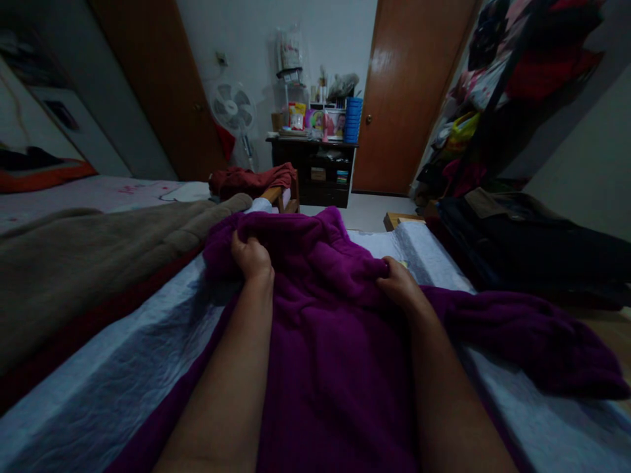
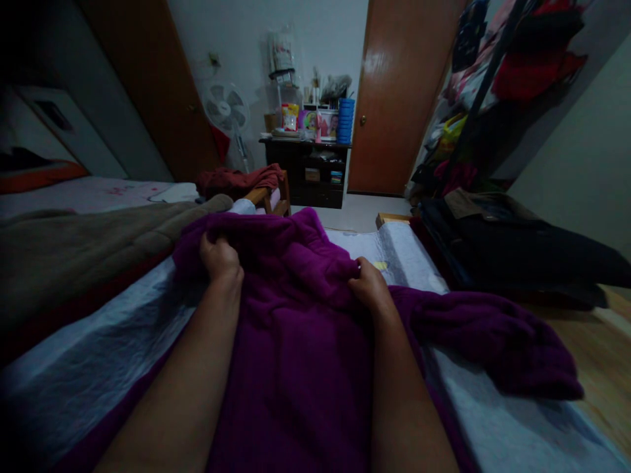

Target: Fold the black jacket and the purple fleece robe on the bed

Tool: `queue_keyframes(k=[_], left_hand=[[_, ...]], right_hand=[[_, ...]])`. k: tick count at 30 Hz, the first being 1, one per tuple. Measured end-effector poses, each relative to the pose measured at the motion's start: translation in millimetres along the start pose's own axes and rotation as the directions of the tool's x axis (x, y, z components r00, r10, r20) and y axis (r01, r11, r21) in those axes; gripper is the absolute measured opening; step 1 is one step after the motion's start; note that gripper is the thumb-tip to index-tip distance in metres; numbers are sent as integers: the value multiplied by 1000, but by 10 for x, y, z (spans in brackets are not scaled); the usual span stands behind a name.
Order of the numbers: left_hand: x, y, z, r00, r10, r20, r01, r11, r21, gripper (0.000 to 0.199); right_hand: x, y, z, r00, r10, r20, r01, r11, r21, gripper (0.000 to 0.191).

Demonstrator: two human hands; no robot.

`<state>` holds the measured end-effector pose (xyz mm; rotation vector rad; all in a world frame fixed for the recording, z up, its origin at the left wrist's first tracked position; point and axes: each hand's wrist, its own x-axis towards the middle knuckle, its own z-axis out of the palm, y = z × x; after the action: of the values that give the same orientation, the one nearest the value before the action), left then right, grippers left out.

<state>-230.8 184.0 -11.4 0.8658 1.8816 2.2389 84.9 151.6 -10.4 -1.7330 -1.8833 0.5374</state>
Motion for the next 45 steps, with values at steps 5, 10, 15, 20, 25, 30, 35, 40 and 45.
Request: queue_keyframes(k=[5,10,15,20,25,30,35,40,45], left_hand=[[32,9,-79,994,58,-89,-36,973,226,32],[-140,275,-197,965,263,-21,-209,810,548,28],[-278,419,-183,868,258,425,-492,568,660,40],[-279,484,-144,687,-107,719,-647,360,672,44],[-281,641,-162,551,-331,766,-676,360,643,55],[-363,644,-164,640,-169,749,-692,296,658,29],[-415,521,-87,512,127,850,-814,387,432,51],[-467,381,36,466,-71,882,-728,536,428,54],[-428,366,34,658,-154,737,-566,545,619,43]], right_hand=[[9,-35,-94,844,84,-529,-142,987,-71,33],[-6,-103,-135,904,-51,-425,65,998,19,30],[-39,-216,-210,993,-67,-94,87,972,220,17],[-71,-267,-267,995,15,96,-32,984,176,39],[-88,-238,-219,987,-50,155,35,995,98,37],[-94,-265,-216,974,-123,191,114,992,56,41],[-52,-224,-212,981,-163,104,155,985,80,34],[-3,-196,-181,980,-148,-135,146,989,-31,42],[-12,-263,-172,953,-127,-275,141,990,30,43]])
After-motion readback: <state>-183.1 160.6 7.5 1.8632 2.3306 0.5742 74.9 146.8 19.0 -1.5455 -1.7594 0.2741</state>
